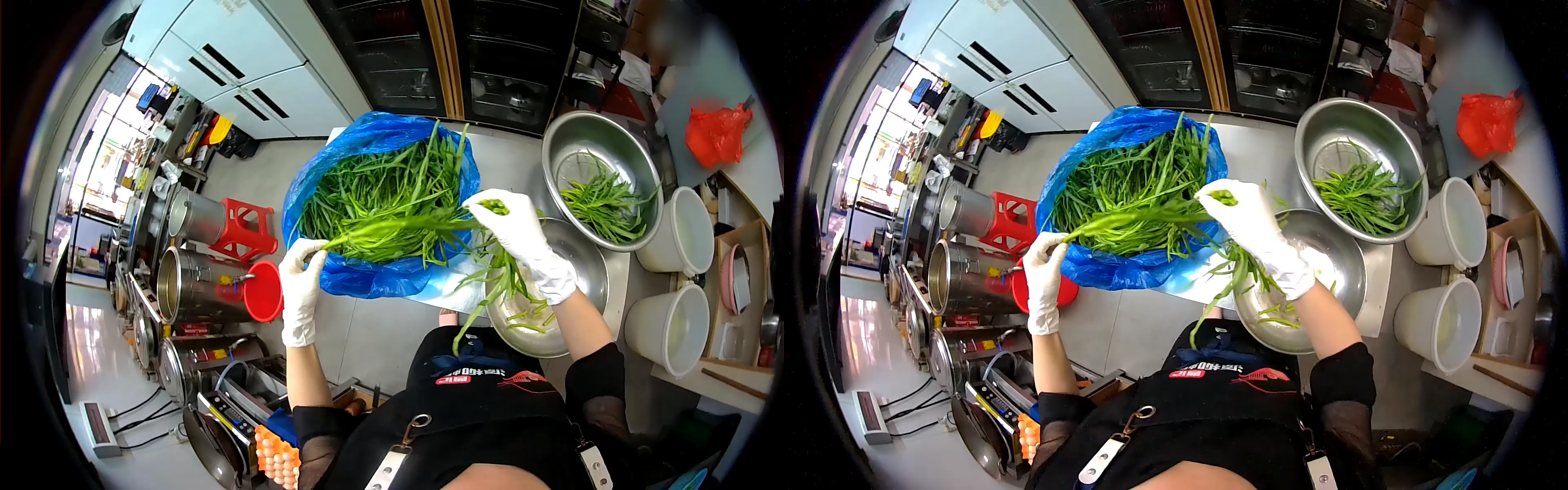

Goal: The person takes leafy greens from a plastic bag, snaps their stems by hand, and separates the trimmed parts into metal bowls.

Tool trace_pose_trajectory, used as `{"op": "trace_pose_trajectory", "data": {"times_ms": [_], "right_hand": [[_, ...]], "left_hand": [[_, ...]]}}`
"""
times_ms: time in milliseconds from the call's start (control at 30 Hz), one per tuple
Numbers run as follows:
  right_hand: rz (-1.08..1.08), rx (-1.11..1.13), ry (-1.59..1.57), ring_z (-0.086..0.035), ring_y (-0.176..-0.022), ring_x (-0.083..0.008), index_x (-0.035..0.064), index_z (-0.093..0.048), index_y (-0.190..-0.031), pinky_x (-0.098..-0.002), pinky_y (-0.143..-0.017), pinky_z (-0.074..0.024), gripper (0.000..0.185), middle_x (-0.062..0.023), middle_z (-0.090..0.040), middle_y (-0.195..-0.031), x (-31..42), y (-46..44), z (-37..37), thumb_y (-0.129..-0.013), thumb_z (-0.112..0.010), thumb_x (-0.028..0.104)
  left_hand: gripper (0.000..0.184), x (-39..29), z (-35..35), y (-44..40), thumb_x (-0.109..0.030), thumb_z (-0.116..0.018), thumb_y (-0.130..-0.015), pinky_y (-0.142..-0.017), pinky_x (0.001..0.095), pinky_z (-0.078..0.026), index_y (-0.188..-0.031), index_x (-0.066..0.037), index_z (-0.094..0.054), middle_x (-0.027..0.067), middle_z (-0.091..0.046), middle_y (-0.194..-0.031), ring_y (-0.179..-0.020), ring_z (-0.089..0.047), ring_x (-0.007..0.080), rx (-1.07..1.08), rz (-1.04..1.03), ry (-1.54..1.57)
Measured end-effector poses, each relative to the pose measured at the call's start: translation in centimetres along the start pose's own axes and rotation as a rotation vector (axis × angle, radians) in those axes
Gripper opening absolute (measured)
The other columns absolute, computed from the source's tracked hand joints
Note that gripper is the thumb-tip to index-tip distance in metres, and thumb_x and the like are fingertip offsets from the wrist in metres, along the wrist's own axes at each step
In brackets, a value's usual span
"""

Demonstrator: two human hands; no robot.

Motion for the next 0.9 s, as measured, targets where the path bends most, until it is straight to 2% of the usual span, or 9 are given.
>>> {"op": "trace_pose_trajectory", "data": {"times_ms": [33,133,233,333,433,467,600,900], "right_hand": [[0.036,0.02,-0.023,-0.061,-0.079,-0.0088,0.0021,-0.072,-0.099,-0.0234,-0.073,-0.048,0.016,-0.0049,-0.071,-0.089,0.5,0.0,-0.6,-0.088,-0.066,0.013],[0.046,0.101,-0.004,-0.061,-0.08,-0.0098,0.0027,-0.072,-0.097,-0.0241,-0.074,-0.0481,0.014,-0.004,-0.07,-0.091,1.0,0.2,-2.3,-0.088,-0.066,0.011],[0.158,0.153,0.006,-0.062,-0.079,-0.0128,0.0028,-0.071,-0.097,-0.0253,-0.074,-0.0487,0.013,-0.0053,-0.068,-0.086,1.8,0.9,-3.7,-0.086,-0.067,0.009],[0.139,0.187,0.038,-0.064,-0.078,-0.0159,0.0027,-0.07,-0.095,-0.027,-0.072,-0.05,0.012,-0.0063,-0.067,-0.085,2.0,1.6,-4.9,-0.085,-0.068,0.009],[0.309,0.19,0.226,-0.066,-0.078,-0.0194,0.0034,-0.07,-0.094,-0.0281,-0.07,-0.0511,0.013,-0.0073,-0.067,-0.087,3.5,2.4,-5.9,-0.083,-0.07,0.01],[0.373,0.175,0.27,-0.067,-0.075,-0.0231,0.0051,-0.069,-0.094,-0.0294,-0.066,-0.0521,0.014,-0.0078,-0.066,-0.087,3.5,2.7,-6.2,-0.081,-0.071,0.01],[0.476,0.113,0.384,-0.067,-0.072,-0.0252,0.0075,-0.07,-0.096,-0.0316,-0.062,-0.0524,0.015,-0.0078,-0.066,-0.087,4.9,3.5,-6.7,-0.081,-0.071,0.01],[0.36,-0.02,0.246,-0.069,-0.08,-0.0265,0.0053,-0.069,-0.096,-0.0314,-0.069,-0.055,0.015,-0.011,-0.07,-0.094,2.7,3.6,-5.6,-0.081,-0.071,0.009]], "left_hand": [[0.014,-0.7,-0.2,0.2,0.004,-0.064,-0.084,-0.074,0.0218,-0.043,-0.098,0.001,-0.067,0.0011,-0.06,-0.087,-0.079,-0.054,0.009,-0.004,-0.067,-0.019],[0.015,-2.5,-0.2,0.8,0.008,-0.065,-0.082,-0.074,0.0236,-0.045,-0.096,0.0,-0.067,0.0053,-0.062,-0.091,-0.081,-0.057,0.012,-0.033,-0.26,-0.077],[0.017,-3.3,-0.3,1.3,0.009,-0.067,-0.081,-0.074,0.025,-0.047,-0.095,0.0,-0.067,0.007,-0.064,-0.092,-0.081,-0.058,0.0142,-0.048,-0.334,-0.107],[0.018,-3.9,-0.5,1.5,0.009,-0.068,-0.079,-0.074,0.0257,-0.048,-0.095,0.0,-0.067,0.008,-0.064,-0.091,-0.08,-0.059,0.0159,-0.055,-0.404,-0.118],[0.018,-4.6,-0.7,1.6,0.009,-0.069,-0.079,-0.072,0.0255,-0.047,-0.094,0.0,-0.068,0.0077,-0.064,-0.088,-0.077,-0.058,0.0164,-0.064,-0.436,-0.12],[0.018,-4.8,-0.9,1.7,0.009,-0.069,-0.079,-0.071,0.0251,-0.046,-0.094,-0.001,-0.069,0.0072,-0.064,-0.088,-0.076,-0.057,0.0158,-0.061,-0.44,-0.144],[0.019,-5.4,-1.6,2.0,0.008,-0.07,-0.079,-0.067,0.0239,-0.044,-0.095,-0.002,-0.07,0.0053,-0.064,-0.085,-0.072,-0.055,0.0135,-0.055,-0.407,-0.165],[0.02,-5.5,-2.2,1.9,0.007,-0.071,-0.079,-0.062,0.0223,-0.042,-0.097,-0.002,-0.071,0.0029,-0.06,-0.08,-0.066,-0.049,0.0103,-0.147,-0.342,-0.19]]}}
Point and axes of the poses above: each hand's wrist, its own y-axis away from the middle knuckle, its own z-axis out of the back of the hand, x = y × z, the point moved 10 cm from there along -y, towards the middle knuckle
